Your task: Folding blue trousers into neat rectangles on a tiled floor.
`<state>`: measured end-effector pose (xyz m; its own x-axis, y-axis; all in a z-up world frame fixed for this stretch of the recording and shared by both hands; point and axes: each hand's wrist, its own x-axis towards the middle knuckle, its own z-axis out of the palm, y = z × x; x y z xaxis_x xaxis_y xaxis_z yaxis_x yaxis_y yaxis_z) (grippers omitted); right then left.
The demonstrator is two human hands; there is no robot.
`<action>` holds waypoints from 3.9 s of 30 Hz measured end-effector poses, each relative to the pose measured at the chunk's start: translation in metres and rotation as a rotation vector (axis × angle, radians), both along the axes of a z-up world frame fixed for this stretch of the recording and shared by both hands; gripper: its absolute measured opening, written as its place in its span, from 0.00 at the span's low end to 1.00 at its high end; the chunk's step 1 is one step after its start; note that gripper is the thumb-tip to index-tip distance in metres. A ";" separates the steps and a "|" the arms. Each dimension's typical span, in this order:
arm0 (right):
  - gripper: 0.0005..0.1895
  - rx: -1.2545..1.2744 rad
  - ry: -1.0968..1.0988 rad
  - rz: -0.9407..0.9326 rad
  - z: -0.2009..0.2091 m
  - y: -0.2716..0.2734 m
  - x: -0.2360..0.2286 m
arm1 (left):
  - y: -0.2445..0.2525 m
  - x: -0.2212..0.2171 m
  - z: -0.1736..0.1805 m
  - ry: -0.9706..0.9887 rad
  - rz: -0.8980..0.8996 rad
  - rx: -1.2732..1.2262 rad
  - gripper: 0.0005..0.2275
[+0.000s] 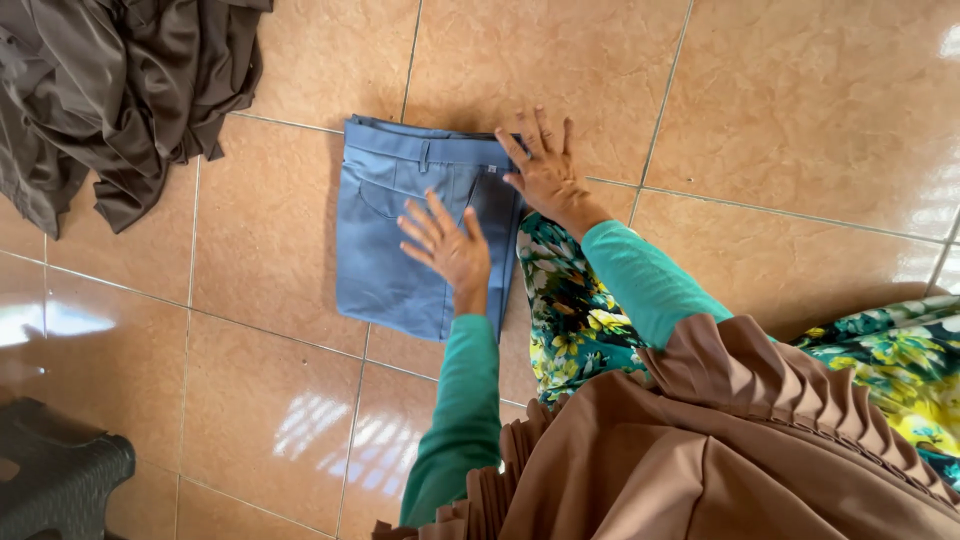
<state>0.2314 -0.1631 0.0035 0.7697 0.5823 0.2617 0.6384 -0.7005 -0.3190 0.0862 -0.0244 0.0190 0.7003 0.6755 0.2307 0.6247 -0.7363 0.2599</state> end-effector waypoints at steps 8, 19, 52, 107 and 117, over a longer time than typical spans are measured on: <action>0.46 -0.033 -0.061 0.061 0.008 0.001 -0.005 | -0.013 0.056 -0.004 0.089 -0.101 0.132 0.29; 0.41 -0.295 0.373 -0.256 0.012 -0.125 0.028 | -0.127 0.128 0.005 0.199 -0.338 0.141 0.28; 0.37 -0.195 0.502 -1.087 0.035 -0.546 -0.105 | -0.556 0.094 0.024 0.447 -1.231 0.039 0.29; 0.27 0.742 0.560 -0.760 0.155 -0.636 -0.327 | -0.733 0.041 0.053 0.634 -1.359 -1.358 0.14; 0.31 0.317 0.196 -1.291 0.168 -0.793 -0.265 | -0.590 0.128 0.038 0.495 -0.692 -1.769 0.09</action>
<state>-0.0336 -0.9560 0.1718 0.7581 -0.6481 0.0720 -0.4929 -0.6418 -0.5874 0.2141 -0.6144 0.0570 0.6814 -0.4833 -0.5497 0.6284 0.0013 0.7779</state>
